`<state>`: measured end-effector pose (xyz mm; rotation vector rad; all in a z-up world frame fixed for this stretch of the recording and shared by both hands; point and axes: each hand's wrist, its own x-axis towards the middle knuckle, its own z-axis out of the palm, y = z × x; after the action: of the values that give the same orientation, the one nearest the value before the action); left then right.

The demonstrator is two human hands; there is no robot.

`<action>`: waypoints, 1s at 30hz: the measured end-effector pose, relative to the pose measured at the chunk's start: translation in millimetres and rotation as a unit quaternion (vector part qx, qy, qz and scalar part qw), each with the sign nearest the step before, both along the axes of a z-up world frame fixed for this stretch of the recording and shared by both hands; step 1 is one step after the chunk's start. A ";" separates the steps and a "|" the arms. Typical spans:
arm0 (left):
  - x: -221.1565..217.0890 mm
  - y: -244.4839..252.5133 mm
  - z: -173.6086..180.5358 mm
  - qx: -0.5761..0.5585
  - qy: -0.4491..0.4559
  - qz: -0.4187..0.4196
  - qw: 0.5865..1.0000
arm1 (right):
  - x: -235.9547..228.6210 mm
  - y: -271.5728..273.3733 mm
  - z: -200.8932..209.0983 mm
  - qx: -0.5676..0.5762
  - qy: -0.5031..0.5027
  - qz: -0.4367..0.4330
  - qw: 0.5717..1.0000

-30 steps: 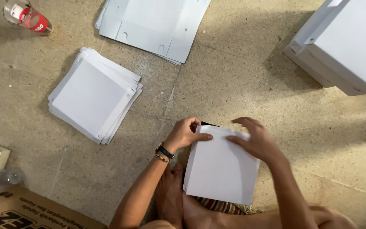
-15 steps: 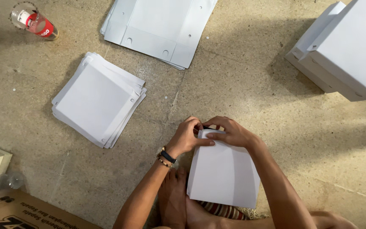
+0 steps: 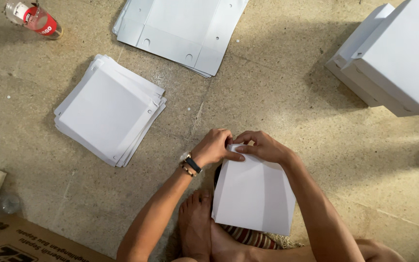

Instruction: The person assembles cardboard boxes by hand, folding the sides and interlocking the tabs of flat white cardboard sheets while sitting on the floor.

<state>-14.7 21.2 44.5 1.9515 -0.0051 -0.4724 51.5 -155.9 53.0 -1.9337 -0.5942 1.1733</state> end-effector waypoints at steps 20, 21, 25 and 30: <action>-37.1 -3.7 31.2 0.100 0.151 0.066 0.981 | -10.2 -7.5 -26.8 -0.018 -0.088 -0.049 0.995; -47.0 -4.5 43.7 0.113 0.178 0.065 0.975 | -12.0 -8.5 -26.8 -0.020 -0.108 -0.055 0.992; -71.6 -7.7 32.2 0.039 0.174 0.136 0.974 | -18.0 -7.8 -24.3 -0.005 -0.117 -0.066 0.991; -77.1 -18.7 19.1 0.028 0.175 0.190 0.966 | -17.4 -10.2 -32.4 0.000 -0.108 -0.089 0.990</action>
<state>-91.8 2.5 63.6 1.8402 0.6035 -0.5560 34.0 -166.0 20.6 -2.0821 -0.5220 0.8596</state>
